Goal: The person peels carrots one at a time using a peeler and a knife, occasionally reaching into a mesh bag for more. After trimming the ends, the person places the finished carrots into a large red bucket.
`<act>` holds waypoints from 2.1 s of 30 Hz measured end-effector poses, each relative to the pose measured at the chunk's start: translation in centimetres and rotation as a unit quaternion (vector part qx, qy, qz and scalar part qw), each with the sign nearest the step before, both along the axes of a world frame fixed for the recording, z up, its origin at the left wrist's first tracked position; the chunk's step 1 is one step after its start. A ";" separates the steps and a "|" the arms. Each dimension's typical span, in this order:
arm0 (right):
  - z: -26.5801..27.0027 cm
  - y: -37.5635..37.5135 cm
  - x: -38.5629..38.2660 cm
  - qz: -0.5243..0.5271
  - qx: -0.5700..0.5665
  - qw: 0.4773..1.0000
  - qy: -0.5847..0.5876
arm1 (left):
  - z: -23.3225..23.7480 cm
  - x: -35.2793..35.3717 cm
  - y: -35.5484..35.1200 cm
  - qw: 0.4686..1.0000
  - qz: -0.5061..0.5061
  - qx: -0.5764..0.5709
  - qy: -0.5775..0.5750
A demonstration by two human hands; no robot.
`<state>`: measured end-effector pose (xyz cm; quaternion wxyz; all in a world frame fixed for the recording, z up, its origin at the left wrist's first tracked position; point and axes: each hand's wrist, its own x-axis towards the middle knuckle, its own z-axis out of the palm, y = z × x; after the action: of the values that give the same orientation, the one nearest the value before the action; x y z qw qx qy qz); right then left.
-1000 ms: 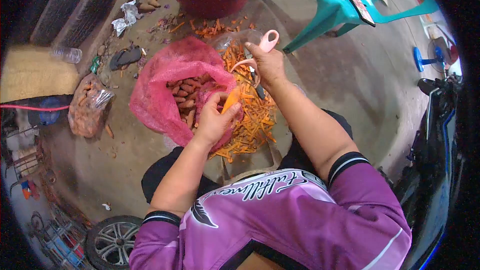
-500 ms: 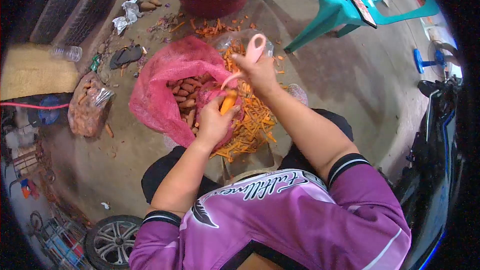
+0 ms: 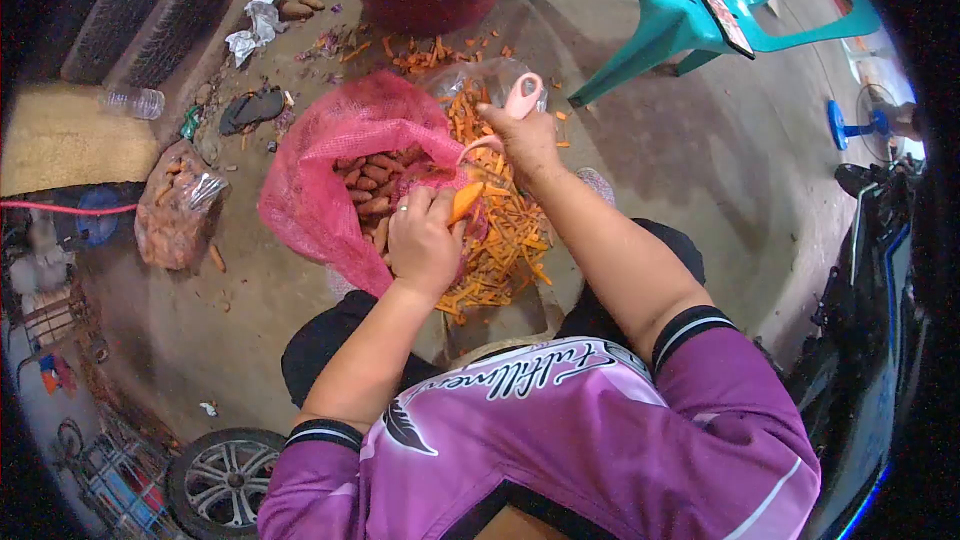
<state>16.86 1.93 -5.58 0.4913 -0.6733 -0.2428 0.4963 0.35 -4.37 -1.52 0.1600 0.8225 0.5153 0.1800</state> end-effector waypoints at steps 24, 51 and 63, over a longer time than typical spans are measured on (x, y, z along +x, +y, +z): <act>2.8 0.3 0.5 -0.079 0.053 0.972 0.214 | -1.1 -0.6 1.3 0.822 0.029 -0.381 -0.422; 4.1 -0.2 0.3 -0.042 0.052 0.976 0.208 | -0.6 -0.9 1.4 0.537 0.072 -0.638 -0.547; 2.7 -0.9 -2.2 0.096 0.102 0.990 -0.002 | -1.2 -0.4 1.2 0.802 0.091 -0.452 -0.380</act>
<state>14.68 1.07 -2.90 0.5070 -0.5941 -0.3564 0.5129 -0.05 -3.18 -2.67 0.6794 0.4720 0.5086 0.2385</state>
